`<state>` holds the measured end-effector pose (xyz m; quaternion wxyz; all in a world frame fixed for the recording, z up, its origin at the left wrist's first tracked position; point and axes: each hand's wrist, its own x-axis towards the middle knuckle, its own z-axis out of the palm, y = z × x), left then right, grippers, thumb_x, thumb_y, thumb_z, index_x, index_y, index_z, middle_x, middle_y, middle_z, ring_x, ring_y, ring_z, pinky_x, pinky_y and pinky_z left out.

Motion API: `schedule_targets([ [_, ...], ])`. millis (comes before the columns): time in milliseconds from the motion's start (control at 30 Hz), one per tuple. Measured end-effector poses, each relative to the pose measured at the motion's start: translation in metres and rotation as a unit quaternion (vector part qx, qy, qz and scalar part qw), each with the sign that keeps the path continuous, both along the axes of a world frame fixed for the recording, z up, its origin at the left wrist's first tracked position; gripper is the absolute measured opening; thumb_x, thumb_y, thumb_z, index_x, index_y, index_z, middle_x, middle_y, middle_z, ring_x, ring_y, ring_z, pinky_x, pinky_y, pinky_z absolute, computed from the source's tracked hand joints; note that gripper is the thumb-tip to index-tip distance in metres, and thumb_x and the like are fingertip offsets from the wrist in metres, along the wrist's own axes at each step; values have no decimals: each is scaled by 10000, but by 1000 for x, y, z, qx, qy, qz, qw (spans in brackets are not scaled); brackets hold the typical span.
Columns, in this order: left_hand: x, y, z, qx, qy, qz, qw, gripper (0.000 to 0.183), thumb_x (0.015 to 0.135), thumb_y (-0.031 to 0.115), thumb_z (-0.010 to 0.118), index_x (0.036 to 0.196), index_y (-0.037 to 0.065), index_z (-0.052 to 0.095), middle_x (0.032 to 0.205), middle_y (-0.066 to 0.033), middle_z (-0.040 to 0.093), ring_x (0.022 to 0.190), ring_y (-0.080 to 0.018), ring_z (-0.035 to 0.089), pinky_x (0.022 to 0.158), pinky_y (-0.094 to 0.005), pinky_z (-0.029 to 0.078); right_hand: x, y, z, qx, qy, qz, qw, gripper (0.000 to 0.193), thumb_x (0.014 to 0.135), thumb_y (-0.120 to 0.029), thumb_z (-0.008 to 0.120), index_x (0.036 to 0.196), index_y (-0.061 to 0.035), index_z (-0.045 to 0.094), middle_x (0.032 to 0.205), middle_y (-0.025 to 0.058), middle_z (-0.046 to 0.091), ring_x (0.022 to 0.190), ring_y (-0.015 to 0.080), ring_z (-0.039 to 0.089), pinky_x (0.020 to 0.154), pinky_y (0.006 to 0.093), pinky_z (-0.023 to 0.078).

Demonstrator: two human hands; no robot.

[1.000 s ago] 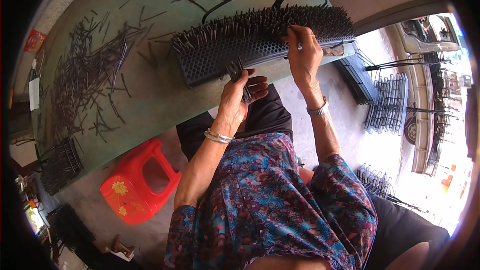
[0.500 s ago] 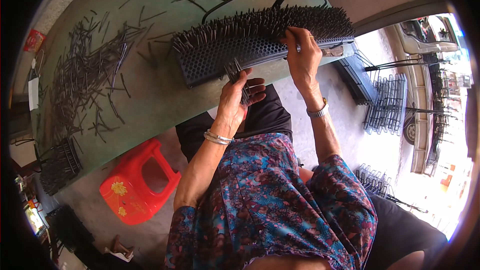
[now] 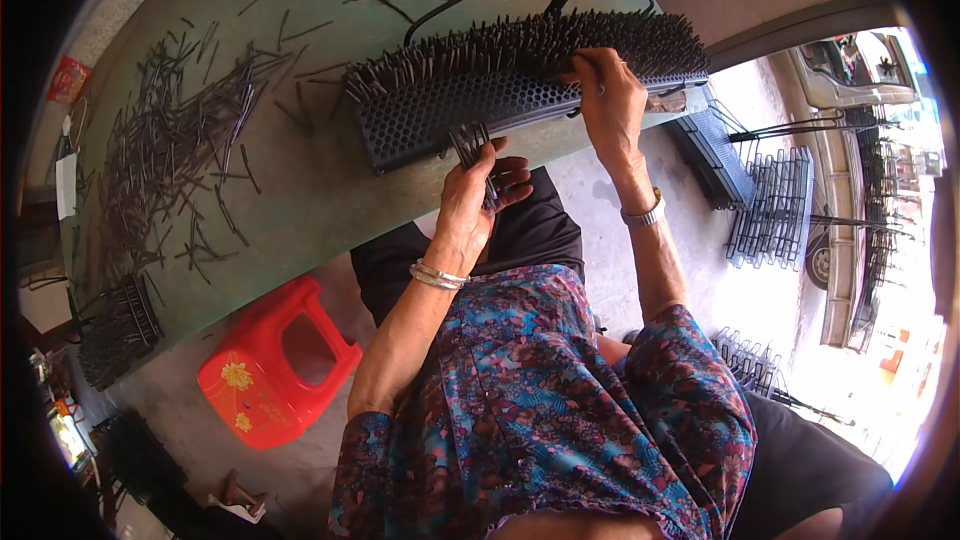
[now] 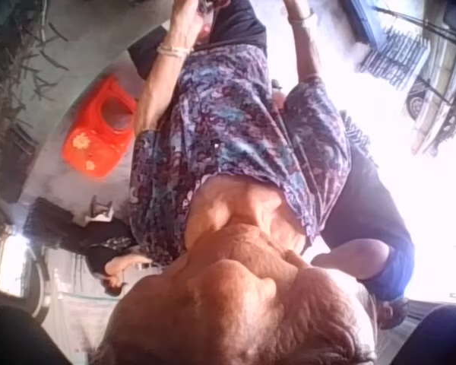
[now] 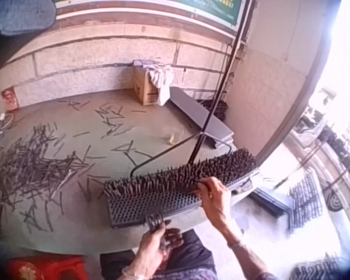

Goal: Sorting and inserting small metal rods into a perforated template jig on a workbench.

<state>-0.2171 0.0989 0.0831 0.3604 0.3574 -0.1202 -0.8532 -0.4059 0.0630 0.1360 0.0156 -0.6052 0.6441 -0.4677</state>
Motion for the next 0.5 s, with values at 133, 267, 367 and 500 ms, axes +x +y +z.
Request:
schedule_targets([
  [133, 0, 0, -5, -29, -25, 6, 999, 299, 987, 302, 549, 1103, 27, 577, 887, -136, 665, 666, -121, 579, 529, -240, 469, -2, -3, -3, 51, -48, 33, 997, 65, 865, -22, 631, 925, -35, 651, 838, 110, 665, 721, 238, 692, 621, 322, 522],
  [267, 0, 0, -5, -32, -28, 1, 999, 290, 986, 303, 555, 1093, 34, 578, 874, -118, 661, 595, -68, 453, 478, -200, 344, -3, -9, -5, 42, 93, 32, 994, 84, 855, -114, 644, 926, -78, 670, 842, 86, 630, 746, 322, 629, 658, 389, 506],
  [367, -1, 1, -3, -38, -26, -10, 999, 292, 984, 306, 561, 1098, 39, 580, 871, -106, 658, 585, -56, 409, 471, -185, 307, -4, -13, -7, 58, 162, 33, 985, 106, 874, -107, 643, 966, -77, 686, 842, 91, 619, 735, 251, 636, 644, 331, 492],
  [500, -3, 5, 2, -43, -20, 0, 999, 306, 980, 319, 567, 1112, 43, 573, 868, -107, 667, 576, -50, 398, 467, -180, 310, -3, -13, -9, 66, 156, -4, 986, 125, 872, -154, 654, 972, -104, 707, 854, 79, 616, 743, 252, 628, 647, 345, 487],
])
